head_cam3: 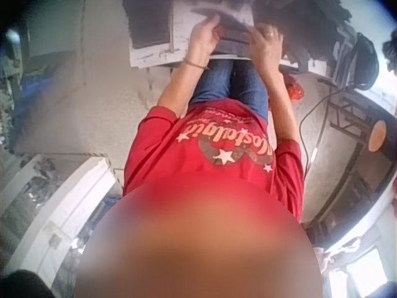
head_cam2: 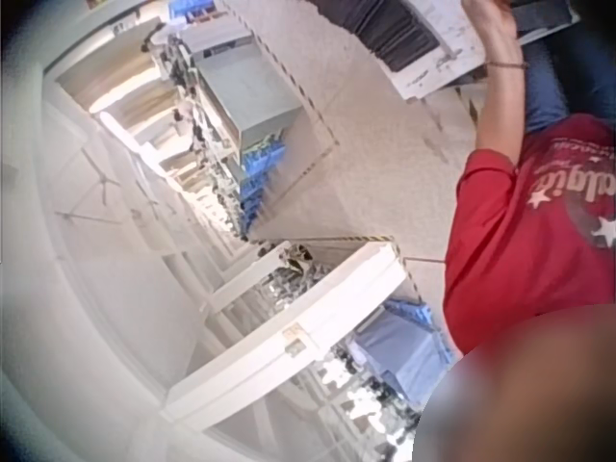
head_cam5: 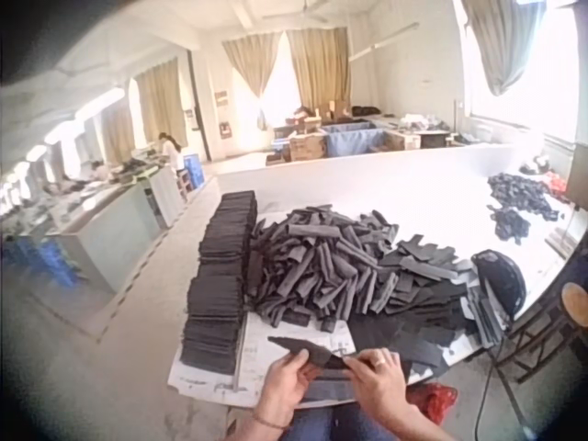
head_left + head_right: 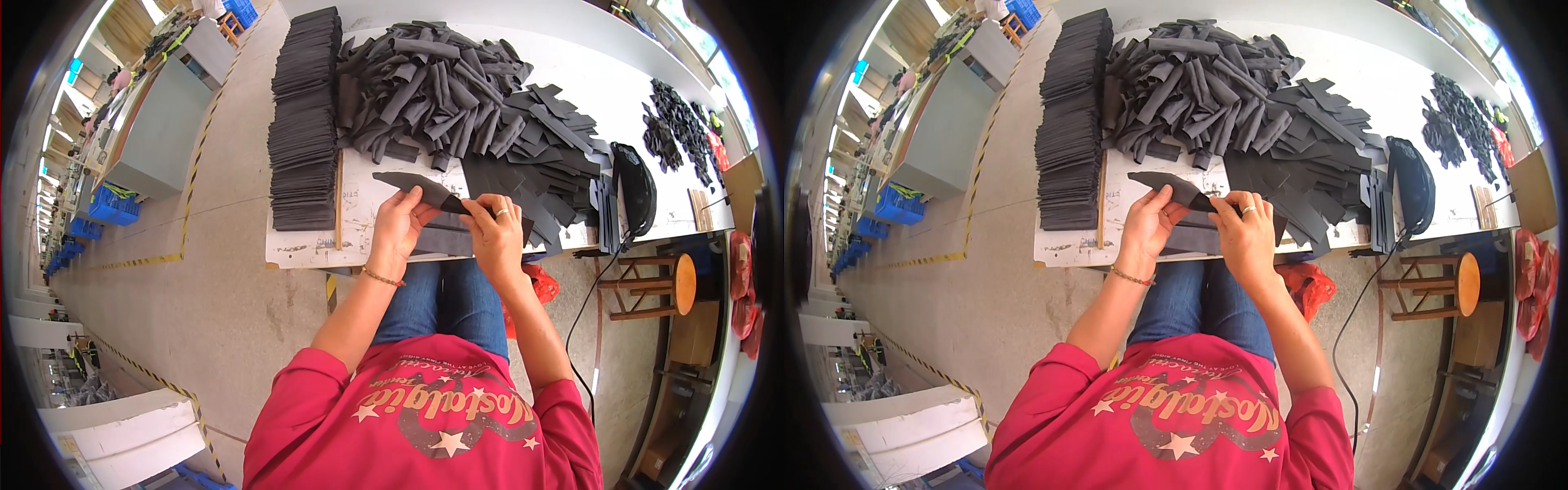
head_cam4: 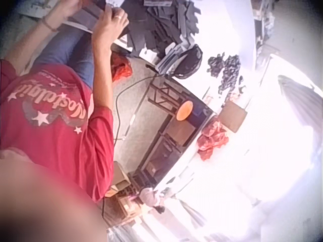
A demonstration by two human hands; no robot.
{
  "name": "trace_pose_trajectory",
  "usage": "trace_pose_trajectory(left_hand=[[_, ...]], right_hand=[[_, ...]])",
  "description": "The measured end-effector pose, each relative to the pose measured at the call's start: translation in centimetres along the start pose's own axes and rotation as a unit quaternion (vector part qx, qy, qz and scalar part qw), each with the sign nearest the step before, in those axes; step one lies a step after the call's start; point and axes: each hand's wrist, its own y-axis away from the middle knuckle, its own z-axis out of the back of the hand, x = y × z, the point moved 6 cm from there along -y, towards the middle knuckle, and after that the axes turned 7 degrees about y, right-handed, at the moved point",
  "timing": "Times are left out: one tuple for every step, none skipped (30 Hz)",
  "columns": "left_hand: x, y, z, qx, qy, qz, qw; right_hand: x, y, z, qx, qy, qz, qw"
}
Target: Picking up and inspecting individual black fabric strips from a large pile on a workbench.
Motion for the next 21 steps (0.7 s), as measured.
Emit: trace_pose_trajectory(left_hand=[[0.1, 0.1, -0.2, 0.008, -0.001, -0.012, 1.000], [0.0, 0.3, -0.4, 0.015, -0.003, -0.023, 1.000], [-0.1, 0.3, -0.5, 0.015, -0.002, -0.025, 1.000], [-0.3, 0.4, -0.6, 0.018, -0.003, -0.027, 0.999], [-0.4, 0.5, -0.7, 0.022, -0.004, -0.029, 0.999], [-0.5, 0.6, -0.8, 0.021, -0.003, -0.029, 0.999], [-0.7, 0.6, -0.8, 0.017, -0.007, -0.031, 0.999], [-0.7, 0.6, -0.8, 0.014, -0.011, -0.031, 0.999], [-0.8, 0.6, -0.7, 0.014, -0.011, -0.031, 0.999], [-0.8, 0.5, -0.7, 0.015, -0.009, -0.026, 1.000], [-0.7, 0.4, -0.6, 0.017, -0.008, -0.021, 1.000], [-0.7, 0.4, -0.5, 0.017, -0.007, -0.021, 1.000], [-0.5, 0.4, -0.5, 0.017, -0.002, -0.008, 1.000], [-0.4, 0.4, -0.4, 0.016, 0.002, 0.004, 1.000], [-0.4, 0.4, -0.4, 0.016, 0.002, 0.002, 1.000], [-0.3, 0.4, -0.4, 0.012, 0.013, 0.015, 1.000], [-0.2, 0.5, -0.3, 0.008, 0.023, 0.028, 0.999], [-0.3, 0.5, -0.2, 0.008, 0.023, 0.027, 0.999], [-0.3, 0.5, -0.2, 0.014, 0.023, 0.032, 0.999], [-0.3, 0.7, -0.4, 0.021, 0.023, 0.039, 0.999], [-0.3, 0.8, -0.6, 0.021, 0.024, 0.038, 0.999]], right_hand=[[0.1, 0.0, 0.1, -0.006, 0.000, 0.005, 1.000], [0.2, 0.0, 0.2, -0.012, 0.000, 0.010, 1.000], [0.3, 0.0, 0.2, -0.012, 0.000, 0.011, 1.000], [0.1, 0.0, 0.4, -0.018, -0.012, 0.006, 1.000], [0.0, 0.0, 0.5, -0.024, -0.023, -0.001, 0.999], [0.1, -0.1, 0.7, -0.023, -0.023, 0.000, 0.999], [-0.2, -0.1, 0.7, -0.010, -0.046, -0.031, 0.998], [-0.6, -0.1, 0.6, 0.003, -0.069, -0.062, 0.996], [-0.6, -0.1, 0.6, 0.003, -0.069, -0.062, 0.996], [-0.7, -0.2, 0.5, 0.008, -0.071, -0.064, 0.995], [-0.7, -0.2, 0.4, 0.014, -0.074, -0.065, 0.995], [-0.8, -0.3, 0.5, 0.013, -0.074, -0.064, 0.995], [-0.6, -0.4, 0.6, 0.012, -0.058, -0.045, 0.997], [-0.4, -0.5, 0.6, 0.010, -0.043, -0.024, 0.999], [-0.4, -0.5, 0.6, 0.010, -0.044, -0.023, 0.999], [-0.1, -0.5, 0.6, -0.001, -0.022, 0.007, 1.000], [0.2, -0.5, 0.7, -0.011, 0.001, 0.037, 0.999], [0.2, -0.5, 0.7, -0.011, 0.000, 0.038, 0.999], [0.5, -0.4, 0.8, -0.018, 0.012, 0.058, 0.998], [0.7, -0.3, 1.0, -0.025, 0.025, 0.077, 0.996], [0.7, -0.2, 1.0, -0.025, 0.025, 0.078, 0.996]])
